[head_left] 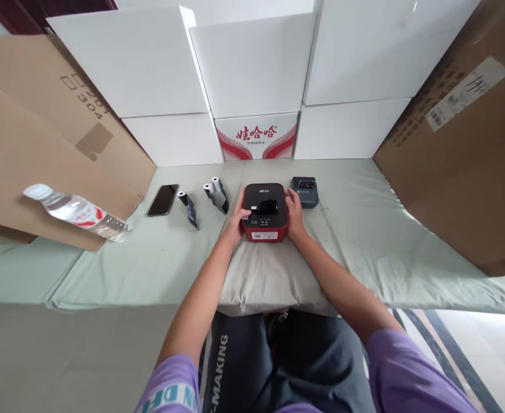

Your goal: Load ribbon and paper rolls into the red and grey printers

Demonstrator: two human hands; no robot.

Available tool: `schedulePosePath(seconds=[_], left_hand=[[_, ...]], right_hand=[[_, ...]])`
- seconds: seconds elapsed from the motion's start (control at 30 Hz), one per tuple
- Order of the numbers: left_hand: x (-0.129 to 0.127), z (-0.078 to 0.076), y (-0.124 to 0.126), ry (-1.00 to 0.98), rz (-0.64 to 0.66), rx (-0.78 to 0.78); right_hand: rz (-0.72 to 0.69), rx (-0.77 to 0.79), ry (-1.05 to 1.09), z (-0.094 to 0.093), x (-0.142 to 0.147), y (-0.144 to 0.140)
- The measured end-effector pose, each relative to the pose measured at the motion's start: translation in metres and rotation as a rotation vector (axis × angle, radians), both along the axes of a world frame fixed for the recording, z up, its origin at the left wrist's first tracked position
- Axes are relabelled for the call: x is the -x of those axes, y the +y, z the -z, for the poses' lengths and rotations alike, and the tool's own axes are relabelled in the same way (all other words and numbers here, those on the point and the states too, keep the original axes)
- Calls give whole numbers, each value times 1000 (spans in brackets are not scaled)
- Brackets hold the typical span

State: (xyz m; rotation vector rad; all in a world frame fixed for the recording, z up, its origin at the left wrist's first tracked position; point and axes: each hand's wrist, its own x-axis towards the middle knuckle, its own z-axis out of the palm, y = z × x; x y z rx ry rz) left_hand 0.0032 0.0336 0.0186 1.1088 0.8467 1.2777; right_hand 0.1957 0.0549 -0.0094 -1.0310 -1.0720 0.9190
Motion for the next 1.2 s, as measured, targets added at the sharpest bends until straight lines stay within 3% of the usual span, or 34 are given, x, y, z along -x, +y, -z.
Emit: schedulePosePath(seconds=[0.13, 0.43, 1.2], left_hand=[[2, 6, -6, -45, 43, -57], [11, 4, 3, 23, 92, -47], [4, 5, -5, 53, 49, -75]], right_hand=[[-38, -26, 34, 8, 4, -7], [-42, 0, 77, 7, 3, -2], [-3, 37, 35, 3, 0, 1]])
